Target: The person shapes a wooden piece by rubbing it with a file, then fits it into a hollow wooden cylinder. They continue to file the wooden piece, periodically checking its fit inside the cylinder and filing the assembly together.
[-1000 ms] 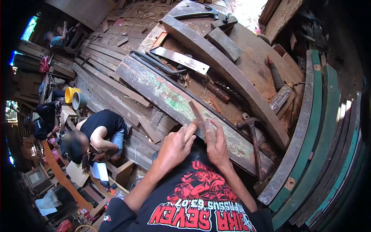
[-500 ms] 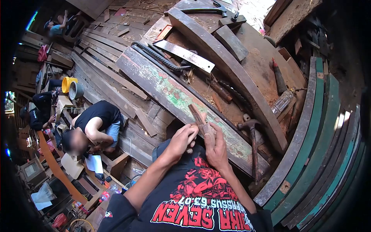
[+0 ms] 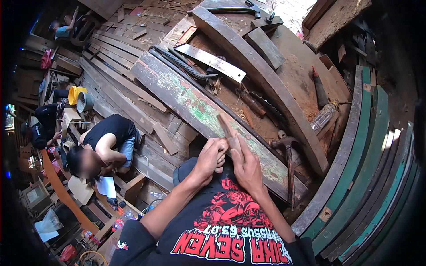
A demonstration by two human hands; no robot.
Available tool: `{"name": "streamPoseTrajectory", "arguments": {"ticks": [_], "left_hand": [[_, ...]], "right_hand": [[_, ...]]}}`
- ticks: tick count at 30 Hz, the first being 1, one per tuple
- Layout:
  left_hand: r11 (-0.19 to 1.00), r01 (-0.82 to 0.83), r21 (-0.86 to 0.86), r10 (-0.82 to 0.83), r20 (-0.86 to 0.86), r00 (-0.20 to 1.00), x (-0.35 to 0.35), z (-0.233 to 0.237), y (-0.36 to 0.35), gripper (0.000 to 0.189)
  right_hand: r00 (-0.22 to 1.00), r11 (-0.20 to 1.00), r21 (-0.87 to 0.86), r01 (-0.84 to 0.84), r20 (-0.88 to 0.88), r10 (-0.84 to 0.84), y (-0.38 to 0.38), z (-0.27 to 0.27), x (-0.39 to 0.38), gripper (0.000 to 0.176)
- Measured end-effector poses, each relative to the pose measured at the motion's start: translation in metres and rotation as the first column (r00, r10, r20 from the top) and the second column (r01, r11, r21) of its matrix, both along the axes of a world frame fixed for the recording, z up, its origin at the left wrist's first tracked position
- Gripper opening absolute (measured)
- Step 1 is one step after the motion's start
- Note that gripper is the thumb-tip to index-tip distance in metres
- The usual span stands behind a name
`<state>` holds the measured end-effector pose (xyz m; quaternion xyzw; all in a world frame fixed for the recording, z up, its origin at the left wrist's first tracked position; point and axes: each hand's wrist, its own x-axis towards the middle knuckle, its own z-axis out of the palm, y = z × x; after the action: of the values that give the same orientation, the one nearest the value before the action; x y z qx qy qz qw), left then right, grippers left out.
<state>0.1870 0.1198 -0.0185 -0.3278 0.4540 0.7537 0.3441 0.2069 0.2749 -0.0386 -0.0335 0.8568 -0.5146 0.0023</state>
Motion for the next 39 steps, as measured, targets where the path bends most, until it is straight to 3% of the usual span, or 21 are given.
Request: {"name": "streamPoseTrajectory", "arguments": {"ticks": [3,6,9,10,13,19,23,30,33,38,39], "left_hand": [[0.989,0.052,-0.137,-0.059,-0.051,0.997,0.0,-0.001,0.008,0.017],[0.981,0.06,-0.183,-0.077,-0.089,0.993,-0.002,0.0,0.011,0.016],[0.974,0.054,-0.221,-0.089,-0.151,0.985,0.0,-0.006,0.011,0.016],[0.972,0.054,-0.229,-0.103,-0.204,0.974,0.001,-0.009,0.011,0.018],[0.975,0.061,-0.212,-0.097,-0.166,0.981,0.001,-0.014,0.009,0.018],[0.972,0.062,-0.226,-0.093,-0.127,0.988,-0.001,-0.005,0.016,0.017],[0.985,0.079,-0.154,-0.095,-0.101,0.99,-0.003,-0.009,0.006,0.017],[0.976,0.113,-0.184,-0.128,-0.074,0.989,-0.009,0.0,0.008,0.018],[0.982,0.098,-0.16,-0.11,-0.066,0.992,-0.01,0.002,0.009,0.018],[0.991,0.046,-0.125,-0.051,-0.044,0.998,-0.007,-0.002,0.01,0.019],[0.992,0.045,-0.117,-0.049,-0.029,0.998,-0.008,0.0,0.009,0.019]], "right_hand": [[0.95,0.986,0.157,-0.051,0.312,0.0,0.008,0.016,-0.001,0.052],[0.915,0.955,0.291,-0.051,0.396,-0.072,0.002,0.018,-0.015,0.053],[0.959,0.951,0.298,-0.087,0.284,-0.002,0.006,0.035,0.005,0.052],[0.935,0.944,0.306,-0.125,0.355,0.009,0.007,0.041,0.009,0.051],[0.939,0.974,0.227,-0.019,0.339,-0.061,-0.002,0.024,-0.006,0.052],[0.957,0.96,0.27,-0.065,0.289,-0.016,0.008,0.036,0.019,0.049],[0.922,0.947,0.321,-0.009,0.369,-0.117,-0.01,0.022,-0.013,0.05],[0.944,0.969,0.244,-0.038,0.328,-0.046,-0.003,0.018,-0.003,0.049],[0.885,0.953,0.291,-0.08,0.461,-0.067,-0.004,0.018,-0.026,0.049],[0.991,0.992,0.119,0.03,0.13,-0.045,-0.006,-0.004,-0.001,0.047],[0.916,0.976,0.217,-0.016,0.394,-0.072,-0.007,0.007,-0.023,0.048]]}}
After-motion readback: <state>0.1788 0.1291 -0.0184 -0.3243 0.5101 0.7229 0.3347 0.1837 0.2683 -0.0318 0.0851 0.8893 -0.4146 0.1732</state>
